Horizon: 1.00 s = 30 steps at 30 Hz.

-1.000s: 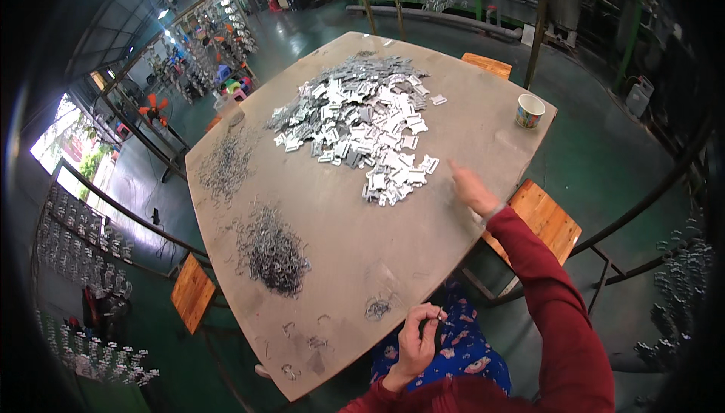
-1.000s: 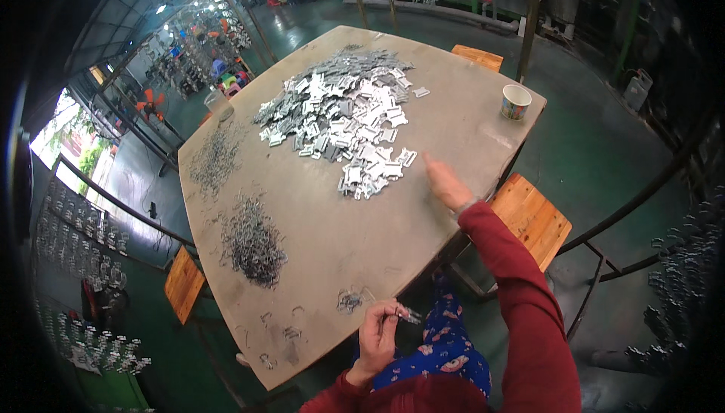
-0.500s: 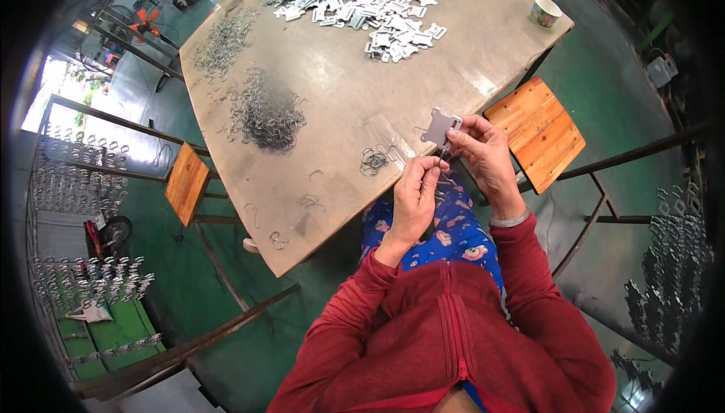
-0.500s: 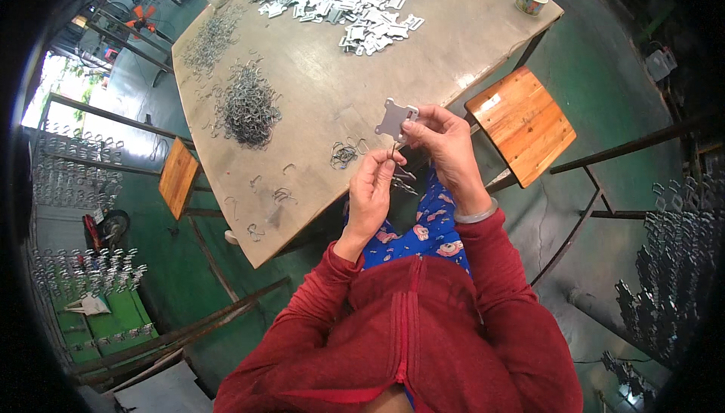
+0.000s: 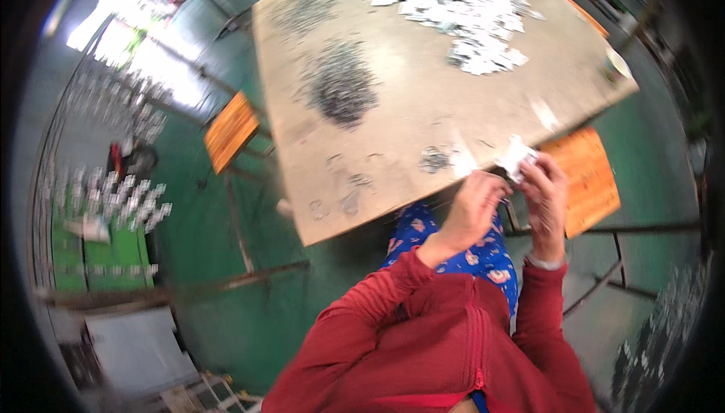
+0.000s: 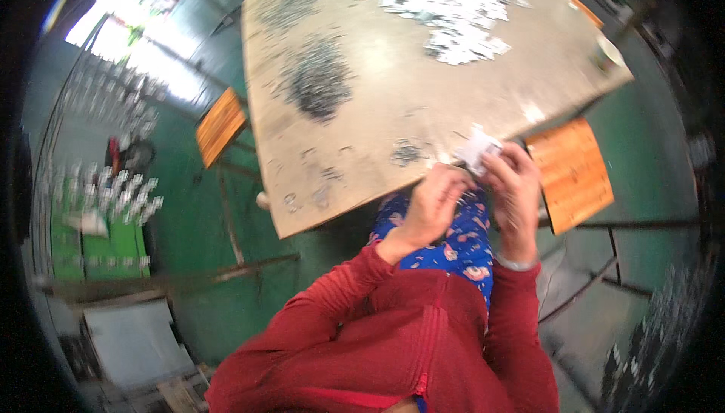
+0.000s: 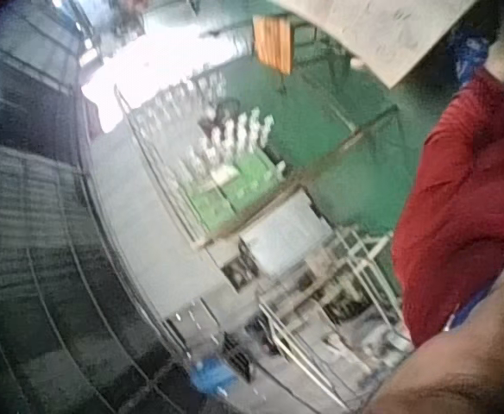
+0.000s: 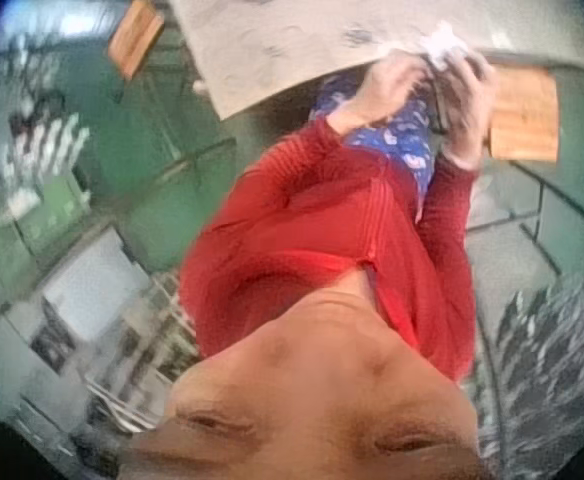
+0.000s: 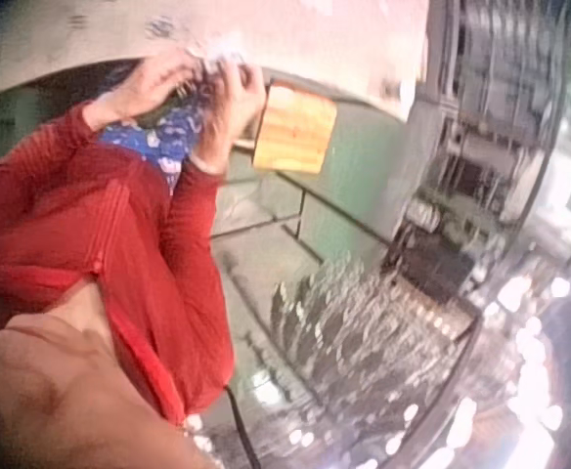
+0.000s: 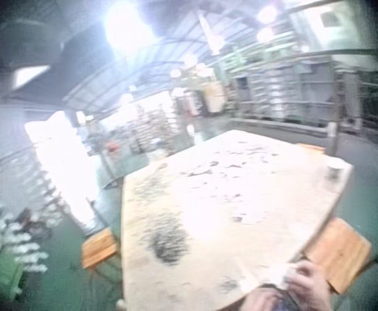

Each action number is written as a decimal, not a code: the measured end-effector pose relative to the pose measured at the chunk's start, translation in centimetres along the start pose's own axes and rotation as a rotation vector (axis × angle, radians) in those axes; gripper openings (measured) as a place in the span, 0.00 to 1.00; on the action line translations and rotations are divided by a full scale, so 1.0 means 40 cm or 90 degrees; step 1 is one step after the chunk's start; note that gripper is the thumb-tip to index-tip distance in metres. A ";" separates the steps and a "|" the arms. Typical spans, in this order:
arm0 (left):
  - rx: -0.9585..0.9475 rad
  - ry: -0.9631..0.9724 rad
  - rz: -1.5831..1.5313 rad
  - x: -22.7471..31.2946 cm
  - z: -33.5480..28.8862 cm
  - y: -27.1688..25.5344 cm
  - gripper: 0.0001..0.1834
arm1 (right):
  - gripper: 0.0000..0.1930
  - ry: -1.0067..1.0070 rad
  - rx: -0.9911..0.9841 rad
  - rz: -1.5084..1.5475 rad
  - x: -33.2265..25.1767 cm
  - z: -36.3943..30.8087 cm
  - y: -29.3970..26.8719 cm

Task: The person attaches small metal plates to metal hooks by hand and hangs the completed assemblies onto a large metal rack. The person picks up hooks and plates from a table, joins them together, and then hangs them on a multi-tiered rack in a workshop.

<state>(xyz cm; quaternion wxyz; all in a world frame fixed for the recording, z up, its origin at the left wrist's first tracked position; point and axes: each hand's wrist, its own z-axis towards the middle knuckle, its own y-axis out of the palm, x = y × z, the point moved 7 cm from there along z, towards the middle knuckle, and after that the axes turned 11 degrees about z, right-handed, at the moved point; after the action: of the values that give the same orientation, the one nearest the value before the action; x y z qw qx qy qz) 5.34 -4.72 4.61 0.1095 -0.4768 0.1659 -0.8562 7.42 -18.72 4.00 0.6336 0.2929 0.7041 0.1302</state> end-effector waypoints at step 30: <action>-0.024 -0.321 0.685 -0.547 0.010 -0.481 0.11 | 0.08 -0.108 -0.085 -0.166 -0.039 -0.076 0.015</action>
<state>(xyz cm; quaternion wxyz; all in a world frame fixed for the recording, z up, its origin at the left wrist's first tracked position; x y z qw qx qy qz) 16.52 20.49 -4.80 0.5559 -0.5163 0.3681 -0.5375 4.68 -18.58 6.10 0.7203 0.1664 0.6700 0.0683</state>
